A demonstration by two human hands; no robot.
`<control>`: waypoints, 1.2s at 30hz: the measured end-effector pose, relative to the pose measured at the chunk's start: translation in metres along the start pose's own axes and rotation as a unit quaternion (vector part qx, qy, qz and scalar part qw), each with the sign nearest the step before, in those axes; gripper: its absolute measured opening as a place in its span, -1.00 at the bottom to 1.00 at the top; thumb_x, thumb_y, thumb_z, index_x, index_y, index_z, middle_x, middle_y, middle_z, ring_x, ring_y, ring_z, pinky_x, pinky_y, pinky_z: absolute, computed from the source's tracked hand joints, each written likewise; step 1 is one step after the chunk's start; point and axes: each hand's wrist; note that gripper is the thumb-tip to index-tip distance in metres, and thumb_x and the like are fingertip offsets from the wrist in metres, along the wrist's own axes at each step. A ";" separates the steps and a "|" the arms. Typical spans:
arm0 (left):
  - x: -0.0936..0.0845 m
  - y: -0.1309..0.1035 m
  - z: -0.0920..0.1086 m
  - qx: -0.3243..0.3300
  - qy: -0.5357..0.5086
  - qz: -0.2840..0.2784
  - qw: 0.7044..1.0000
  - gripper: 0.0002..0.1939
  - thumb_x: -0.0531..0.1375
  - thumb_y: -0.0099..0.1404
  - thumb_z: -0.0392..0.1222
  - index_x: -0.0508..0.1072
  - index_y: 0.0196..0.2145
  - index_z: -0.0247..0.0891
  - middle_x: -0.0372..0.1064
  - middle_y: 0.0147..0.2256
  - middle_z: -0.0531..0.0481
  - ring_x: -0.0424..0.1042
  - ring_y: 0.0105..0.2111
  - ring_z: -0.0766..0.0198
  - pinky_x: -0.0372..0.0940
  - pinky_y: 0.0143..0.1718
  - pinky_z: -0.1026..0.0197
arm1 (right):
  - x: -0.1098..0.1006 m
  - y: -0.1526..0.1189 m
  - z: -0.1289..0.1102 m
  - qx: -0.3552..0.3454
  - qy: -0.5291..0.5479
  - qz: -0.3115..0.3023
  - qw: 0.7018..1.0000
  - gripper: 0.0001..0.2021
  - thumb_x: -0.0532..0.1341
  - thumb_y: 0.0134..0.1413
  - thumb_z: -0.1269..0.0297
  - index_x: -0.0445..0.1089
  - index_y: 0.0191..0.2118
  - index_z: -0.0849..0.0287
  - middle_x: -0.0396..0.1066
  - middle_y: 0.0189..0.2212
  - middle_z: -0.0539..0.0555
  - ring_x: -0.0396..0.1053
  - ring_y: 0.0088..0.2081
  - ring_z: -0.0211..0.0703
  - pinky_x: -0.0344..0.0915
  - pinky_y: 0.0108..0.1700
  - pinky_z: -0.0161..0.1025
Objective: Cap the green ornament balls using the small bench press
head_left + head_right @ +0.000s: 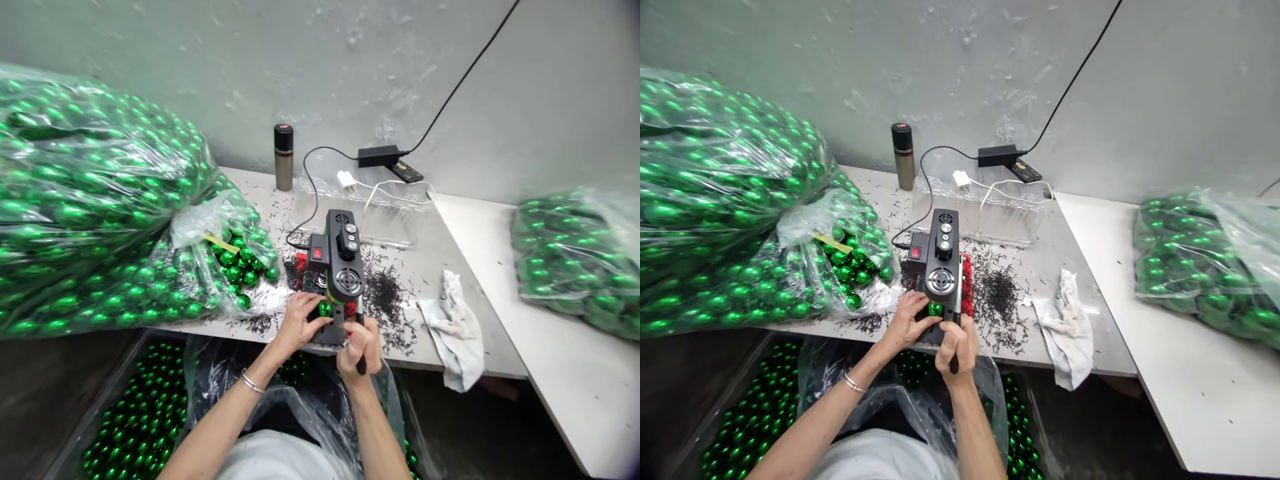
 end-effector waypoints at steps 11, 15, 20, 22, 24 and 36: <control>0.003 0.000 0.000 -0.011 -0.031 0.012 0.999 -0.63 0.34 0.20 -0.08 0.51 -0.06 -0.22 0.49 -0.11 -0.17 0.39 -0.08 0.03 0.26 0.04 -0.10 | -0.013 0.037 -0.021 -0.010 -0.023 -0.005 1.000 -0.79 0.04 0.25 0.43 0.40 -0.32 0.16 0.38 -0.51 0.01 0.34 -0.49 -0.24 0.27 -0.41 -0.26; -0.012 -0.025 0.008 0.016 -0.027 -0.002 1.000 -0.63 0.24 0.28 -0.15 0.42 0.03 -0.23 0.45 -0.04 -0.19 0.36 0.01 0.03 0.22 0.10 -0.12 | -0.030 0.070 -0.050 0.073 -0.011 -0.084 0.994 -0.78 0.05 0.28 0.35 0.41 -0.34 0.17 0.40 -0.49 0.01 0.34 -0.51 -0.27 0.25 -0.40 -0.28; -0.054 -0.049 0.002 0.025 0.059 -0.002 0.998 -0.51 0.22 0.28 0.00 0.33 0.10 -0.24 0.32 0.13 -0.26 0.25 0.15 -0.07 0.14 0.18 -0.19 | -0.027 0.069 -0.055 0.092 0.003 -0.066 0.994 -0.77 0.04 0.30 0.34 0.38 -0.36 0.17 0.36 -0.51 -0.01 0.32 -0.52 -0.29 0.23 -0.39 -0.29; -0.071 -0.038 -0.010 -0.011 0.118 0.060 0.991 -0.66 0.14 0.35 -0.07 0.39 0.03 -0.25 0.34 0.09 -0.27 0.27 0.12 -0.06 0.17 0.14 -0.19 | -0.023 0.064 -0.053 0.095 0.009 -0.054 0.994 -0.76 0.04 0.30 0.34 0.38 -0.37 0.17 0.34 -0.53 -0.02 0.31 -0.52 -0.29 0.21 -0.40 -0.29; -0.081 -0.018 -0.026 -0.048 0.176 0.112 0.977 -0.73 0.07 0.38 -0.18 0.42 -0.03 -0.29 0.38 0.02 -0.28 0.32 0.06 -0.05 0.24 0.08 -0.17 | -0.021 0.061 -0.052 0.097 0.013 -0.049 0.994 -0.75 0.03 0.31 0.33 0.37 -0.38 0.17 0.34 -0.52 -0.02 0.30 -0.52 -0.29 0.21 -0.41 -0.29; -0.088 0.031 -0.036 -0.126 0.010 0.057 0.990 -0.64 0.21 0.24 -0.18 0.44 0.01 -0.26 0.36 -0.08 -0.14 0.43 -0.25 0.20 0.37 -0.14 0.09 | -0.021 0.061 -0.052 0.074 0.003 -0.056 0.996 -0.78 0.03 0.29 0.39 0.37 -0.36 0.17 0.35 -0.51 -0.01 0.32 -0.48 -0.27 0.18 -0.40 -0.27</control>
Point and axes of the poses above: each hand's wrist, its own y-axis towards the middle knuckle, its own x-axis out of the palm, z = x × y
